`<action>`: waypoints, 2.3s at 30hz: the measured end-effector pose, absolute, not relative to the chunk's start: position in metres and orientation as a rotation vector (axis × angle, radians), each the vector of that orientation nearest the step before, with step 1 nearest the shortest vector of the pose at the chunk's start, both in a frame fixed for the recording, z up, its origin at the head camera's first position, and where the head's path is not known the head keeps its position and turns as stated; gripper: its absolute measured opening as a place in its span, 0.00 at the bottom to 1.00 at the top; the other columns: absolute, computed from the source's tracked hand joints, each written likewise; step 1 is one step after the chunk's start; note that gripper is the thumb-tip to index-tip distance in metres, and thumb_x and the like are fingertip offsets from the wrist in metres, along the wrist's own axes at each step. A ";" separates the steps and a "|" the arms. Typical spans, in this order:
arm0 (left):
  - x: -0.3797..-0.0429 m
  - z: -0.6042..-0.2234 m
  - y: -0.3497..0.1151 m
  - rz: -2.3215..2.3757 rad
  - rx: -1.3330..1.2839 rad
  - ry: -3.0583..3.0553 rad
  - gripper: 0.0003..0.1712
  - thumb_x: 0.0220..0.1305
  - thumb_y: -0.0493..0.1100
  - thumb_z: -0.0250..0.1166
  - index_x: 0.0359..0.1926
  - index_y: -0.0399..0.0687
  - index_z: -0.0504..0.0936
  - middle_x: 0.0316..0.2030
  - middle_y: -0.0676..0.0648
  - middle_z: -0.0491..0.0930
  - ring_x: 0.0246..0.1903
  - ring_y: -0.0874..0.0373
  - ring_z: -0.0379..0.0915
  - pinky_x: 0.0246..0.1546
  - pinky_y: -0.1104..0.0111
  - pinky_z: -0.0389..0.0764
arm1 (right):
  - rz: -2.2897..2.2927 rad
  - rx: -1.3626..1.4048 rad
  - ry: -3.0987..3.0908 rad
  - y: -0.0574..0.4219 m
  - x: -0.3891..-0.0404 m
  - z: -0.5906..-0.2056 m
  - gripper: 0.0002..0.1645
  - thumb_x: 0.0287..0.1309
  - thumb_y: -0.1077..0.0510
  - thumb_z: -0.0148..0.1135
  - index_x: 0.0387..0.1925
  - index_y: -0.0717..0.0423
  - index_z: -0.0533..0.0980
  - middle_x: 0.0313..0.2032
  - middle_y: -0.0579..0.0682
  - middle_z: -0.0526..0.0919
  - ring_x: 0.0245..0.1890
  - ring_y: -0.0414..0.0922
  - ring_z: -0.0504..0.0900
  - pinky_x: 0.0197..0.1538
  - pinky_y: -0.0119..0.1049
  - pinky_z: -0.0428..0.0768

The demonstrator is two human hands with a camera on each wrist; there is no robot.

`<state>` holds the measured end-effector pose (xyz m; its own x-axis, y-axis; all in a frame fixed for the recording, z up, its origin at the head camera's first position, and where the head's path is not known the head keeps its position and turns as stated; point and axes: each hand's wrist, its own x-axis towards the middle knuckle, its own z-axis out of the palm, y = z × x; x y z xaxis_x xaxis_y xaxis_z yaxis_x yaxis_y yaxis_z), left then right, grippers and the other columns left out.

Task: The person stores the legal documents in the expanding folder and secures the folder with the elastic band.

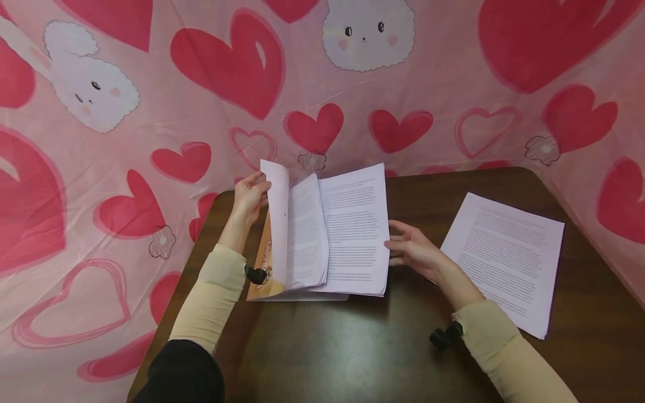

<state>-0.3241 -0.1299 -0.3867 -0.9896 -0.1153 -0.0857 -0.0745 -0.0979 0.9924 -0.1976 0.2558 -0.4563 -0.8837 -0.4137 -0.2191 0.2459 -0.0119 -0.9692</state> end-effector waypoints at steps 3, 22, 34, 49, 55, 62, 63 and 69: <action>-0.323 -0.386 -0.129 -2.296 0.230 -2.097 0.37 0.76 0.29 0.59 0.83 0.33 0.64 0.63 0.29 0.81 0.25 0.69 0.85 0.30 0.76 0.89 | -1.939 -0.175 1.815 0.254 -0.200 -0.456 0.46 0.82 0.62 0.55 0.88 0.64 0.43 0.50 0.36 0.92 0.49 0.39 0.92 0.53 0.39 0.94; -0.322 -0.388 -0.127 -2.305 0.247 -2.072 0.37 0.76 0.28 0.59 0.83 0.33 0.65 0.50 0.32 0.84 0.24 0.67 0.86 0.26 0.76 0.88 | -1.910 -0.184 1.766 0.231 -0.223 -0.460 0.44 0.82 0.63 0.54 0.88 0.64 0.46 0.50 0.39 0.92 0.47 0.40 0.92 0.53 0.40 0.94; -0.321 -0.388 -0.128 -2.342 0.255 -2.037 0.37 0.76 0.27 0.58 0.83 0.33 0.64 0.34 0.47 0.86 0.23 0.67 0.86 0.25 0.77 0.86 | -1.922 -0.208 1.714 0.214 -0.229 -0.470 0.42 0.82 0.65 0.52 0.87 0.65 0.47 0.50 0.41 0.92 0.46 0.41 0.92 0.51 0.39 0.94; -0.323 -0.389 -0.125 -2.359 0.238 -2.012 0.36 0.76 0.25 0.57 0.82 0.32 0.64 0.25 0.53 0.86 0.22 0.67 0.87 0.25 0.75 0.88 | -1.912 -0.202 1.692 0.187 -0.236 -0.477 0.42 0.82 0.66 0.51 0.88 0.62 0.47 0.60 0.55 0.88 0.47 0.42 0.91 0.53 0.41 0.94; -0.323 -0.389 -0.125 -2.357 0.256 -2.013 0.36 0.76 0.26 0.58 0.82 0.33 0.65 0.31 0.49 0.86 0.23 0.65 0.88 0.27 0.74 0.90 | -1.905 -0.194 1.685 0.175 -0.239 -0.480 0.43 0.82 0.66 0.50 0.88 0.62 0.46 0.71 0.69 0.78 0.48 0.42 0.90 0.53 0.39 0.93; -0.321 -0.389 -0.125 -2.354 0.260 -2.026 0.38 0.76 0.26 0.58 0.84 0.33 0.62 0.36 0.46 0.84 0.23 0.66 0.86 0.27 0.76 0.89 | -1.916 -0.174 1.671 0.164 -0.239 -0.483 0.42 0.82 0.67 0.50 0.88 0.61 0.48 0.68 0.65 0.81 0.48 0.43 0.89 0.52 0.39 0.93; -0.321 -0.389 -0.124 -2.358 0.262 -2.023 0.38 0.76 0.26 0.58 0.84 0.33 0.62 0.34 0.47 0.84 0.23 0.66 0.86 0.26 0.76 0.88 | -1.917 -0.179 1.670 0.162 -0.239 -0.484 0.42 0.82 0.67 0.50 0.88 0.62 0.48 0.67 0.64 0.82 0.48 0.42 0.89 0.52 0.39 0.93; -0.321 -0.390 -0.124 -2.365 0.269 -2.009 0.39 0.76 0.27 0.59 0.84 0.33 0.61 0.30 0.50 0.84 0.21 0.66 0.84 0.24 0.77 0.86 | -1.934 -0.171 1.656 0.151 -0.238 -0.488 0.43 0.82 0.67 0.49 0.88 0.63 0.44 0.67 0.66 0.82 0.46 0.40 0.89 0.50 0.38 0.93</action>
<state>-0.3213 -0.1240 -0.3896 -0.9848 -0.1316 -0.1138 -0.0910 -0.1677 0.9816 -0.2380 0.1506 -0.4884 -0.8229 -0.5011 -0.2678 0.3419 -0.0602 -0.9378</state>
